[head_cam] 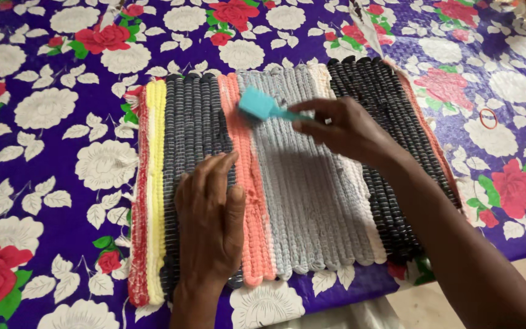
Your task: The person uses a blue brush to stroke the surface of a colorful woven mat placed on a table with a floral tablecloth.
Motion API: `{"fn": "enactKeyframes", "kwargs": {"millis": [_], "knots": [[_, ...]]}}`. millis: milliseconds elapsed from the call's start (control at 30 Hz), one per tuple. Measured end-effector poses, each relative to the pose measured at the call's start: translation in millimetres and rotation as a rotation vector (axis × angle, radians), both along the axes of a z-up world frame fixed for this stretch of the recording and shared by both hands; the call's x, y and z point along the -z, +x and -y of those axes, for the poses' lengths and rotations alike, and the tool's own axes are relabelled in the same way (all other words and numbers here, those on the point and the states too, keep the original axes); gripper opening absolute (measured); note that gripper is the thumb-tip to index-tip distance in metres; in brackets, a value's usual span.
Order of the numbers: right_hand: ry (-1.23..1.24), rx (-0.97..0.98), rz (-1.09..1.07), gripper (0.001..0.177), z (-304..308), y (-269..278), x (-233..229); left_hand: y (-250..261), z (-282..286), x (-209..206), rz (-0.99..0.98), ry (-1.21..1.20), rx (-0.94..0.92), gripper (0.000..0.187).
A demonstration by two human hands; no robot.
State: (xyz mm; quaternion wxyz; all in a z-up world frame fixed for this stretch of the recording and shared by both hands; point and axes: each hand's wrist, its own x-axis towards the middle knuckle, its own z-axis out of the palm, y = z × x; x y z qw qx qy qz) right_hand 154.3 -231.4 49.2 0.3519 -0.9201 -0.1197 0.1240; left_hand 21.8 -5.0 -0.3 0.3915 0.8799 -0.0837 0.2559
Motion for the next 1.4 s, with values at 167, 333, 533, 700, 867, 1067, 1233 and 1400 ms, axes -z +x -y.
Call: {"fn": "enactKeyframes", "kwargs": {"millis": [167, 333, 533, 700, 867, 1067, 1233, 1400], "knots": [[-0.013, -0.234, -0.222, 0.043, 59.2, -71.7, 0.5, 1.9, -1.5, 13.8, -0.049, 0.081, -0.006, 0.072], [0.118, -0.513, -0.397, 0.043, 105.0, -94.9, -12.0, 11.2, 3.8, 27.8, -0.183, 0.370, -0.029, 0.059], [0.198, 0.082, -0.159, 0.041, 66.9, -29.7, -11.5, 12.2, 5.5, 27.3, -0.155, 0.443, -0.018, 0.056], [0.172, 0.201, 0.042, 0.038, 20.9, 36.7, -7.7, 11.1, 5.0, 26.6, -0.160, 0.393, -0.011, 0.053], [0.062, 0.192, -0.019, 0.037, 28.1, 30.4, -0.1, 13.2, 4.4, 28.0, -0.156, 0.402, -0.002, 0.052], [-0.098, 0.011, -0.264, 0.049, 108.9, -64.0, -1.0, 13.7, 4.1, 29.9, -0.148, 0.424, -0.006, 0.054], [-0.354, -0.140, -0.523, 0.047, 156.2, -81.1, -14.1, 12.9, 4.5, 32.3, -0.155, 0.430, -0.004, 0.054], [-0.013, -0.061, -0.332, 0.045, 144.0, -43.3, -21.9, 12.7, 4.7, 29.4, -0.148, 0.438, -0.011, 0.054]]}}
